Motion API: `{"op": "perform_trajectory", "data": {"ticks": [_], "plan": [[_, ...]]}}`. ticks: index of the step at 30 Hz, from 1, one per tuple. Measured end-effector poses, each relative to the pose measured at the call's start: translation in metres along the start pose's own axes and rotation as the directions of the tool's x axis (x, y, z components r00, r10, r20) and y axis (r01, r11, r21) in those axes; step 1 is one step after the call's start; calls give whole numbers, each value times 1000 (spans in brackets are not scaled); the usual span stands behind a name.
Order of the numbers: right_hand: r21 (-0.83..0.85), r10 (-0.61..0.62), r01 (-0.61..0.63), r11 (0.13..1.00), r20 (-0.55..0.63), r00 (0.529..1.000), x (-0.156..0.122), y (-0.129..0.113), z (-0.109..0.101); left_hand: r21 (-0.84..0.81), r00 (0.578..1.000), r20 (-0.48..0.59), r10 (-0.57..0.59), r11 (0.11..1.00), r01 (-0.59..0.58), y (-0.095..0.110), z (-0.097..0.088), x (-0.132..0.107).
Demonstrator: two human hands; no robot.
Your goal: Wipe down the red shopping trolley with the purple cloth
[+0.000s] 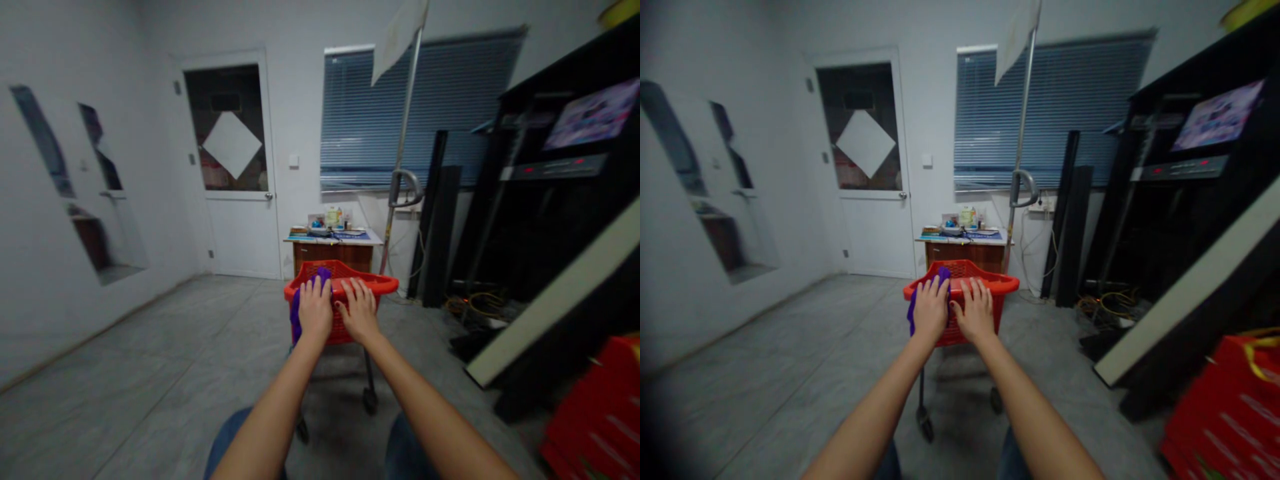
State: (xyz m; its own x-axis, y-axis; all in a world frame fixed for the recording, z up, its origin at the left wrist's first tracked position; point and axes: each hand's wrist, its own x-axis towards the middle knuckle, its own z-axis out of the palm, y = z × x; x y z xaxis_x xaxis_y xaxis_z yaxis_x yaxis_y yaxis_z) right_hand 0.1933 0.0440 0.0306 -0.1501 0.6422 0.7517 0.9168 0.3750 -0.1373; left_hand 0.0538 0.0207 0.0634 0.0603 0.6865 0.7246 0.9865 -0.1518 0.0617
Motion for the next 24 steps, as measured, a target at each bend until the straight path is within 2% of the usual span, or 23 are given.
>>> {"op": "perform_trajectory", "data": {"ticks": [2, 5, 7, 9, 12, 16, 18, 20, 22, 24], "plan": [[-9, -12, 12, 1000, -3, 1000, -1, 5, -5, -31, 999, 14, 50, 998, -49, -2, -3, 1], [-8, -41, 41, 999, 16, 999, -1, 10, -11, -36, 997, 11, 72, 997, -71, -26, -10, -3], [-2, -38, 38, 999, 26, 999, -1, 9, -13, -4, 1000, -6, 15, 1000, -15, -43, -14, -8], [2, -17, 17, 1000, 19, 1000, -2, 3, -12, 28, 997, -27, -68, 997, 69, -49, -14, -9], [0, 10, -10, 1000, -7, 1000, -4, -7, -6, 36, 993, -29, -112, 993, 113, -32, -10, -4], [-2, 7, -7, 1000, -30, 1000, -6, -10, -1, -31, 1000, 27, -15, 999, 16, 3, -2, 7], [11, -18, 18, 1000, -34, 999, -7, -3, -2, -81, 998, 46, 53, 995, -49, 6, -3, 9], [21, -56, 57, 998, -32, 998, -8, 10, -5, -118, 992, 56, 117, 987, -110, -6, -7, 8], [13, -65, 66, 998, -36, 997, -10, 27, -9, -116, 990, 61, 128, 986, -120, -25, -11, 4], [-13, 20, -21, 1000, -73, 997, -11, 44, -12, -85, 996, 54, 73, 994, -69, -44, -14, 1]]}}
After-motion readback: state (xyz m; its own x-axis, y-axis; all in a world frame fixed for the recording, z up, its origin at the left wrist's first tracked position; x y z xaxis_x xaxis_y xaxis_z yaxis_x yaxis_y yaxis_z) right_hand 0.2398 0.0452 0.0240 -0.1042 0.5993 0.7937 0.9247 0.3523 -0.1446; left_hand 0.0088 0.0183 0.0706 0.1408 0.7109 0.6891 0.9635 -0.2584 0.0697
